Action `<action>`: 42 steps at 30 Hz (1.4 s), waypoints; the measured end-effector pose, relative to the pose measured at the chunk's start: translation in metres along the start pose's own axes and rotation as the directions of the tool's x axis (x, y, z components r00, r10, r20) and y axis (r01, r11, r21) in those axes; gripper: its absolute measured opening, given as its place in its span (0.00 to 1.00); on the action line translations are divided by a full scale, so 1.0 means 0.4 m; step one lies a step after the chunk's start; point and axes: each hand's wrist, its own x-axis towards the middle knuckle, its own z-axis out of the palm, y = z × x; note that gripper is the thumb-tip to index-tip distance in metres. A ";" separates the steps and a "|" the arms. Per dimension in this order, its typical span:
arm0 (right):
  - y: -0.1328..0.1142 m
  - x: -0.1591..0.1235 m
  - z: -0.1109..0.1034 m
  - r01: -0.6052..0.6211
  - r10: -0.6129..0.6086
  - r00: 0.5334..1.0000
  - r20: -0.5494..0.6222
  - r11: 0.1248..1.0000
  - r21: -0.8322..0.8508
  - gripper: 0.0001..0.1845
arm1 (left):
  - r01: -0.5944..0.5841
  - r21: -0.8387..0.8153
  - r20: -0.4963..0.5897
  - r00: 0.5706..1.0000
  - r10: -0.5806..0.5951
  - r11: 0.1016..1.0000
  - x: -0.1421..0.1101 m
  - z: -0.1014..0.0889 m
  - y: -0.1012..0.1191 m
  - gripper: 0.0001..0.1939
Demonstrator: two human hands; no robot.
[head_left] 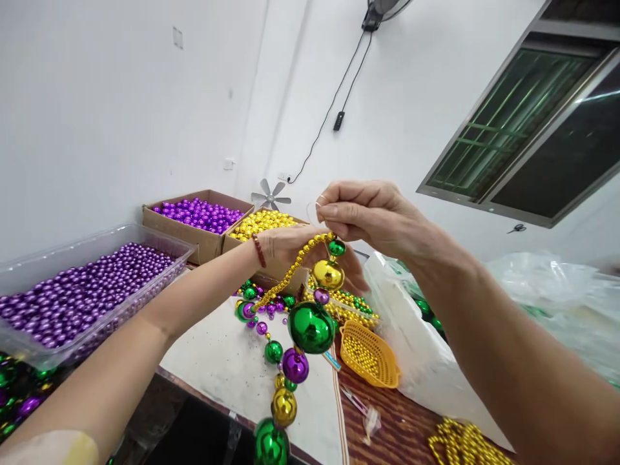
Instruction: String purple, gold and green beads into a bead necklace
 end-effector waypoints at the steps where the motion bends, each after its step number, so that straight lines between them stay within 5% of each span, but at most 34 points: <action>1: -0.004 -0.007 -0.007 -0.002 0.002 1.000 -0.002 1.000 -0.003 0.12 | 0.037 -0.047 0.099 0.995 -0.032 0.998 0.010 0.026 -0.009 0.22; 4: -0.015 -0.035 -0.033 -0.016 0.016 1.000 0.001 1.000 -0.001 0.11 | 0.061 -0.176 0.244 0.970 -0.016 0.983 0.026 0.070 -0.035 0.27; 9: -0.037 -0.074 -0.077 -0.102 0.099 0.993 -0.059 0.994 -0.038 0.11 | -0.108 -0.228 0.092 0.987 0.132 0.968 0.031 0.091 -0.045 0.29; 16: -0.069 -0.084 -0.156 -0.218 0.176 0.966 -0.189 0.948 -0.231 0.10 | -0.170 0.227 -0.113 0.974 0.199 0.959 0.067 0.150 0.060 0.18; 20: -0.102 -0.066 -0.175 -0.263 0.191 0.954 -0.229 0.903 -0.339 0.08 | -0.223 0.554 -0.251 0.874 0.416 0.802 0.080 0.190 0.113 0.13; 23: -0.142 -0.054 -0.171 -0.225 0.140 0.955 -0.262 0.916 -0.331 0.08 | -0.251 0.616 -0.267 0.826 0.497 0.747 0.072 0.217 0.159 0.12; 29: -0.221 -0.068 -0.166 -0.003 -0.056 0.953 -0.298 0.981 -0.193 0.10 | -0.256 0.315 -0.052 0.957 0.285 0.914 0.045 0.256 0.226 0.25; 35: -0.221 -0.094 -0.212 0.009 -0.066 0.936 -0.347 0.987 -0.162 0.12 | -0.308 0.327 -0.165 0.912 0.375 0.893 0.078 0.229 0.219 0.20; 42: -0.115 -0.072 -0.296 -0.183 0.044 0.873 -0.486 0.953 -0.241 0.15 | -0.303 0.470 -0.259 0.850 0.458 0.829 0.114 0.189 0.253 0.05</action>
